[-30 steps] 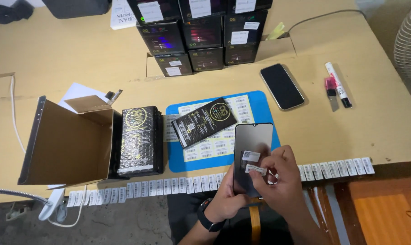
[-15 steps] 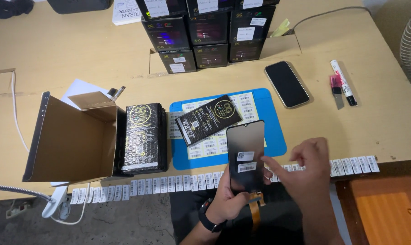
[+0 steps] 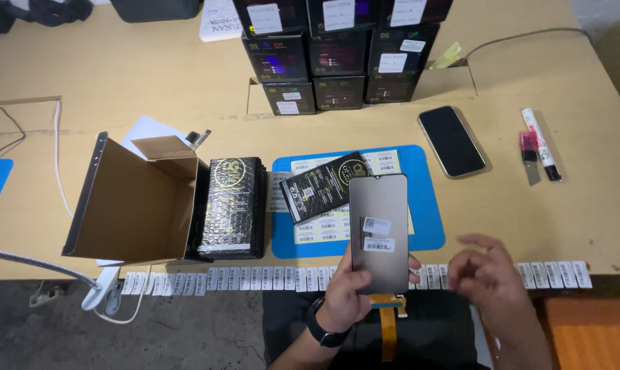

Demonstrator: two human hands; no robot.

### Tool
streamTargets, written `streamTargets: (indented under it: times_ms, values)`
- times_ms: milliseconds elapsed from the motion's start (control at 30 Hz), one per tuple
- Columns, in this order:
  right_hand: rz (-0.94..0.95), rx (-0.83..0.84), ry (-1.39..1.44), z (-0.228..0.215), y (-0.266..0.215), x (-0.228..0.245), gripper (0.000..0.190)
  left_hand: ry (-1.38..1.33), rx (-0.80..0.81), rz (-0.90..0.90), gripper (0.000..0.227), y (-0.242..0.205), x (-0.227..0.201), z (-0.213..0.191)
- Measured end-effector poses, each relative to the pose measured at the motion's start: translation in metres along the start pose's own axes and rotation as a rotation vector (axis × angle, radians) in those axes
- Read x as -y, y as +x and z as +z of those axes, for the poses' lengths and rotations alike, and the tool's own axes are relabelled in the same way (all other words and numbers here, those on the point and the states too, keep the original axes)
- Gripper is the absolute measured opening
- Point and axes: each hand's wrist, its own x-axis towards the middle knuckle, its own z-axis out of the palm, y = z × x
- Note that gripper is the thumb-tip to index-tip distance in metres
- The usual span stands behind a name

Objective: The person opens a cardboard box and removes several black rectangular electronic components. They peel off protective film from each component, apply a barcode sticker to the back, and place the labeled items on the table.

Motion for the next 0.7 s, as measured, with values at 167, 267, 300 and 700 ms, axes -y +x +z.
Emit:
streamTargets:
  times_ms: [167, 267, 300, 700]
  values:
    - [-0.138, 0.646, 0.462, -0.016, 0.048, -0.125, 0.074, -0.01, -0.019, 0.065, 0.072, 0.022, 0.008, 0.014]
    - [-0.418, 0.65, 0.73, -0.021, 0.045, -0.133, 0.084, 0.456, 0.062, 0.16, 0.071, 0.032, -0.001, 0.042]
    - [-0.29, 0.309, 0.76, -0.023, 0.05, -0.137, 0.097, 0.802, 0.133, 0.236, 0.071, 0.035, -0.007, 0.054]
    - [-0.323, 0.373, 0.982, -0.038, 0.082, -0.089, 0.076, 1.731, 0.536, 0.233, 0.067, 0.066, 0.004, 0.057]
